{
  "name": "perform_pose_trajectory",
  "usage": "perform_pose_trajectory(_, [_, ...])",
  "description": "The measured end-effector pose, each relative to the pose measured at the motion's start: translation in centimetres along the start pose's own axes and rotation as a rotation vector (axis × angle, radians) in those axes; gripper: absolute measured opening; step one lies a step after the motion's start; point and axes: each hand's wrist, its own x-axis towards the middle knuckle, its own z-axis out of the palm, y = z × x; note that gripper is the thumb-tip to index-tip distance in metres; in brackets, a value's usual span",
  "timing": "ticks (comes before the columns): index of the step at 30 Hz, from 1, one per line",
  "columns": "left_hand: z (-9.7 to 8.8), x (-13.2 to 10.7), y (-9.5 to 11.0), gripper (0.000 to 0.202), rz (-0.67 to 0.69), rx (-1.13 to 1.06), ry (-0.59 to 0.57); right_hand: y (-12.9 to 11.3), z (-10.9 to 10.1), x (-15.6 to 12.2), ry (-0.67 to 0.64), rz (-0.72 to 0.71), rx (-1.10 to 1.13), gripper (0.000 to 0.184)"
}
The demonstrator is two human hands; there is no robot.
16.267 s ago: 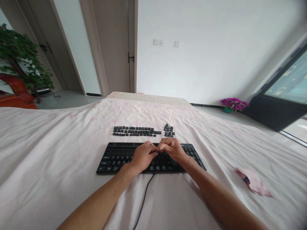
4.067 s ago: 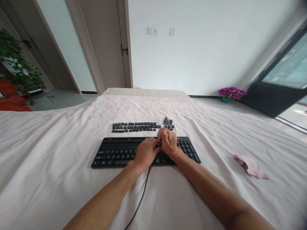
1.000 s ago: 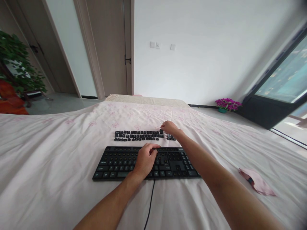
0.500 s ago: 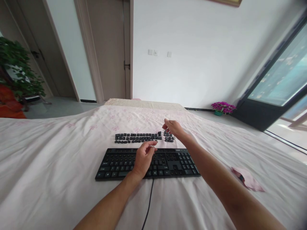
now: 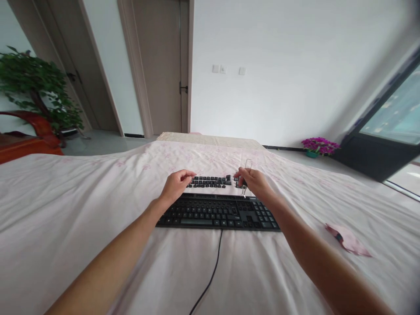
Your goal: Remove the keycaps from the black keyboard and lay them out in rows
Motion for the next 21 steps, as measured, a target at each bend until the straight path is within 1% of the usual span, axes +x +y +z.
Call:
perform_pose_trajectory(1, [-0.9, -0.4, -0.6, 0.024, 0.018, 0.048, 0.002, -0.6, 0.6, -0.4, -0.028, -0.005, 0.064, 0.052])
perform_pose_trajectory(3, [-2.4, -1.4, -1.6, 0.025, 0.011, 0.118, -0.006, -2.1, 2.1, -1.3, -0.12, -0.015, 0.181, 0.049])
perform_pose_trajectory(6, [-3.8, -3.1, -2.8, 0.025, -0.014, 0.18, -0.009, -4.5, 4.8, -2.4, -0.271, -0.043, 0.286, 0.047])
perform_pose_trajectory(8, [-4.4, -3.9, -3.5, 0.027, -0.023, 0.181, -0.004, -5.9, 6.7, -2.9, -0.334, -0.076, 0.331, 0.045])
perform_pose_trajectory(11, [-5.3, -4.7, -4.6, 0.028, -0.039, 0.189, 0.009, -7.3, 9.5, -3.0, -0.352, -0.155, 0.381, 0.039])
perform_pose_trajectory(14, [-6.0, -5.1, -6.0, 0.029, -0.075, 0.243, 0.037, -8.1, 12.2, -2.6, -0.374, -0.202, 0.374, 0.037])
perform_pose_trajectory(16, [-6.2, -5.2, -7.0, 0.032, -0.121, 0.275, 0.052, -8.5, 13.9, -2.4, -0.405, -0.192, 0.371, 0.039])
perform_pose_trajectory(18, [-6.3, -5.2, -7.8, 0.036, -0.141, 0.291, 0.042, -8.8, 15.4, -2.5, -0.411, -0.157, 0.4, 0.04])
perform_pose_trajectory(21, [-6.0, -4.8, -8.5, 0.037, -0.13, 0.296, -0.029, -9.3, 17.0, -2.9, -0.355, -0.082, 0.449, 0.037])
